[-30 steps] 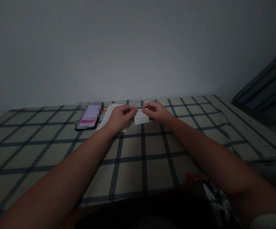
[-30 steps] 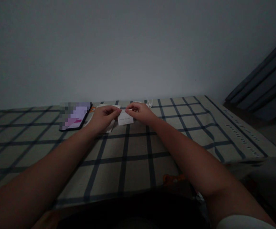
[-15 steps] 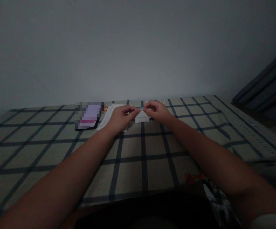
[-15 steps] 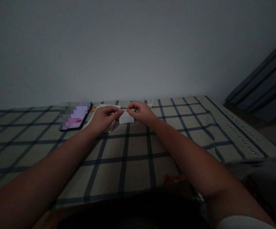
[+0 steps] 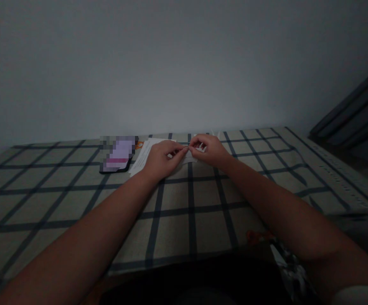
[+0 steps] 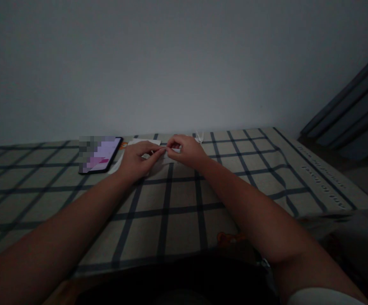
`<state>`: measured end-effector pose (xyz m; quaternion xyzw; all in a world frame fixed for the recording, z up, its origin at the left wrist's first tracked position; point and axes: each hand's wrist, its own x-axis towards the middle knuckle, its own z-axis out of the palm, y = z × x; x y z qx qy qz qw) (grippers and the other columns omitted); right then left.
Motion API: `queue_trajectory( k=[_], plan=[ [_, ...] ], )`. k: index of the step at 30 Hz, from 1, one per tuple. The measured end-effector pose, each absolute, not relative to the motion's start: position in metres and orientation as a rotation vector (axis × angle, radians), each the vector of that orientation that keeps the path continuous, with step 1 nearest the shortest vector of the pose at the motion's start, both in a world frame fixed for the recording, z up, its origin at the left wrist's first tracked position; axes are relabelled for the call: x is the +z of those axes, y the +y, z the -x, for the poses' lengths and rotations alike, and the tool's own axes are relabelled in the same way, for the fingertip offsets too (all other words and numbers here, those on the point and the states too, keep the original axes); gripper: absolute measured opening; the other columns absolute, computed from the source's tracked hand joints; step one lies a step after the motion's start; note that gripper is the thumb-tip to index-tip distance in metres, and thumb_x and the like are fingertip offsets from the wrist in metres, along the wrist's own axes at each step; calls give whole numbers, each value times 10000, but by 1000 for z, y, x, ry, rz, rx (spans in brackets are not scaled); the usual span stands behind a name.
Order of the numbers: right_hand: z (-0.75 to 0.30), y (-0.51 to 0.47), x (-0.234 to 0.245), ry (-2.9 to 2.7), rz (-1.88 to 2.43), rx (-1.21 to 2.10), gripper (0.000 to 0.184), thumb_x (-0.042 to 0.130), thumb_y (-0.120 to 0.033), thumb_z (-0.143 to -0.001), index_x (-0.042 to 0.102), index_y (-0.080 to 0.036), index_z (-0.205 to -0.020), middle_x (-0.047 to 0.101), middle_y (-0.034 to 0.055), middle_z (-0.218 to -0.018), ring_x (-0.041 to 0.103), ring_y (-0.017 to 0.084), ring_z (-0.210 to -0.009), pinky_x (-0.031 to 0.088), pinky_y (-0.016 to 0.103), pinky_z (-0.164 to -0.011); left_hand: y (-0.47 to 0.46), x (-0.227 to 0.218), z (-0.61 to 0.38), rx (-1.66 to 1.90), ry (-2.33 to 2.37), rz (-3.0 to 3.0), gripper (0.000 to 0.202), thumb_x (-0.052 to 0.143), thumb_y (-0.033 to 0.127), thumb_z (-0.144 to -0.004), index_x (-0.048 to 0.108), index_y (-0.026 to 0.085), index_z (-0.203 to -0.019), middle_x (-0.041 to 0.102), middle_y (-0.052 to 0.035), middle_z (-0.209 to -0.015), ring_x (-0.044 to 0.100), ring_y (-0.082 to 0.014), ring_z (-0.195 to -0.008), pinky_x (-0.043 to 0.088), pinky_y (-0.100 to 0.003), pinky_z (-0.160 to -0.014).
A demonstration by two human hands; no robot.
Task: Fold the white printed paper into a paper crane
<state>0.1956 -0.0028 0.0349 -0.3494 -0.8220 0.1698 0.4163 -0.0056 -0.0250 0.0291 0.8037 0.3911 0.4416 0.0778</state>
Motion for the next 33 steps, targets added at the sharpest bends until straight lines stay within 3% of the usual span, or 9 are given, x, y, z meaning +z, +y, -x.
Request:
queue_trajectory(
  k=[8, 15, 23, 28, 33],
  plan=[
    [-201, 6, 32, -1925, 948, 477, 157, 607, -289, -789, 674, -150, -815, 655, 25, -744, 522, 118, -648, 413, 255, -626, -17, 20, 8, 1529, 1200, -2332, 231, 639, 383, -864, 767, 192, -882, 767, -45, -865, 679, -155, -747, 518, -248, -660],
    [-211, 19, 25, -1820, 992, 434, 110, 610, -257, -779, 661, -161, -789, 658, 33, -750, 544, 130, -663, 437, 276, -650, -12, 22, 12, 1643, 1333, -2084, 198, 664, 353, -830, 752, 178, -856, 743, -34, -788, 641, -130, -646, 479, -213, -546],
    [-204, 9, 27, -1964, 842, 480, 287, 624, -409, -859, 687, -168, -1001, 695, 55, -903, 592, 147, -771, 444, 271, -677, -11, 21, 11, 1529, 1252, -2151, 209, 664, 362, -833, 750, 174, -856, 744, -35, -804, 649, -141, -688, 499, -237, -613],
    [-201, 4, 30, -2128, 821, 408, 251, 574, -373, -898, 687, -155, -841, 668, 36, -765, 557, 135, -706, 401, 260, -639, -11, 19, 10, 1371, 1185, -2208, 232, 658, 383, -839, 746, 179, -906, 739, -34, -806, 642, -145, -686, 493, -244, -610],
    [-202, 3, 29, -2179, 758, 304, 216, 573, -329, -894, 681, -147, -851, 665, 43, -780, 561, 133, -707, 411, 271, -684, -10, 18, 11, 1325, 1190, -2215, 234, 645, 367, -827, 752, 175, -907, 746, -37, -813, 647, -152, -679, 498, -259, -618]
  ],
)
